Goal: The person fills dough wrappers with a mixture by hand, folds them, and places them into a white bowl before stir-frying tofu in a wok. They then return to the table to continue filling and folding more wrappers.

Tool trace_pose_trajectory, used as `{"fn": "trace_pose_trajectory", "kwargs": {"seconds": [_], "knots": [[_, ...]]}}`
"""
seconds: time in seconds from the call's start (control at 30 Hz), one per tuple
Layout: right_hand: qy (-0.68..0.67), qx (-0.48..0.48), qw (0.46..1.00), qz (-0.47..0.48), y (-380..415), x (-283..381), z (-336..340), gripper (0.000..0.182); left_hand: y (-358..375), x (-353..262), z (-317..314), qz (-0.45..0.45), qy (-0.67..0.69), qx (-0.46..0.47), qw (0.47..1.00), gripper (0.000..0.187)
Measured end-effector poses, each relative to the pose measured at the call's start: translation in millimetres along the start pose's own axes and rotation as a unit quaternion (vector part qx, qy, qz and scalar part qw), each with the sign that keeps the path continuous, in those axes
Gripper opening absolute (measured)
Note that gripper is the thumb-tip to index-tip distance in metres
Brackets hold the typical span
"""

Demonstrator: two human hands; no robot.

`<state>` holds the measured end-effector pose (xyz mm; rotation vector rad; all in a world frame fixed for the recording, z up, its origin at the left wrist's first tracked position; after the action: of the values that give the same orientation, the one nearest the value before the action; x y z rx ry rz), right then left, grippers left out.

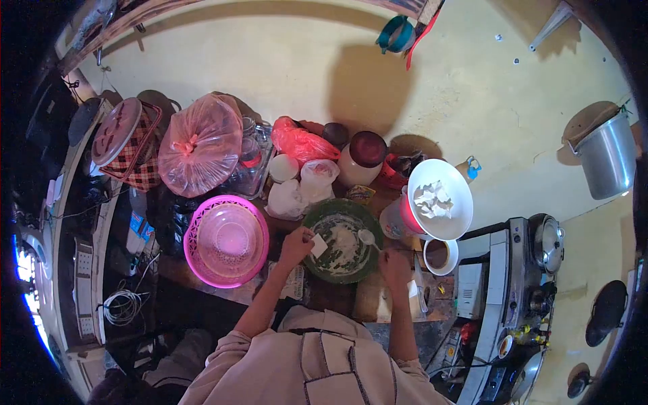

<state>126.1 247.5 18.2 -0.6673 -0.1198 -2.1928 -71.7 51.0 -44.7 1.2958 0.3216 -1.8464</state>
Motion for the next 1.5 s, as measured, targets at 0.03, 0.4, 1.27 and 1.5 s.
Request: {"fn": "trace_pose_trajectory", "kwargs": {"seconds": [0.03, 0.4, 1.27, 1.5], "knots": [[0.022, 0.025, 0.999, -0.017, 1, 12, -5, 0.016, 1, -1, 4, -0.009, -0.009, -0.011, 1.0, 0.021], [0.134, 0.086, 0.979, 0.127, 20, 51, -76, 0.019, 12, 35, 7, 0.039, -0.004, -0.033, 0.999, 0.017], [-0.061, 0.225, 0.973, -0.001, 30, 50, -87, 0.027, 25, 39, 10, 0.035, 0.053, -0.099, 0.993, 0.01], [-0.498, 0.301, 0.758, -0.293, 18, -20, -57, 0.028, 32, 2, 37, -0.038, -0.075, -0.221, 0.972, 0.011]]}}
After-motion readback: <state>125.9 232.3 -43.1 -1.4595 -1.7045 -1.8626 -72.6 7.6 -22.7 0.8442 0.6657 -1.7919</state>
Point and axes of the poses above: each hand's wrist, its own y-axis away from the middle knuckle, its own z-axis out of the back of the hand, x = y × z, the point moved 8 cm from there along -y, towards the middle knuckle, and after that the axes turned 11 degrees about -y, right-handed, at the moved point
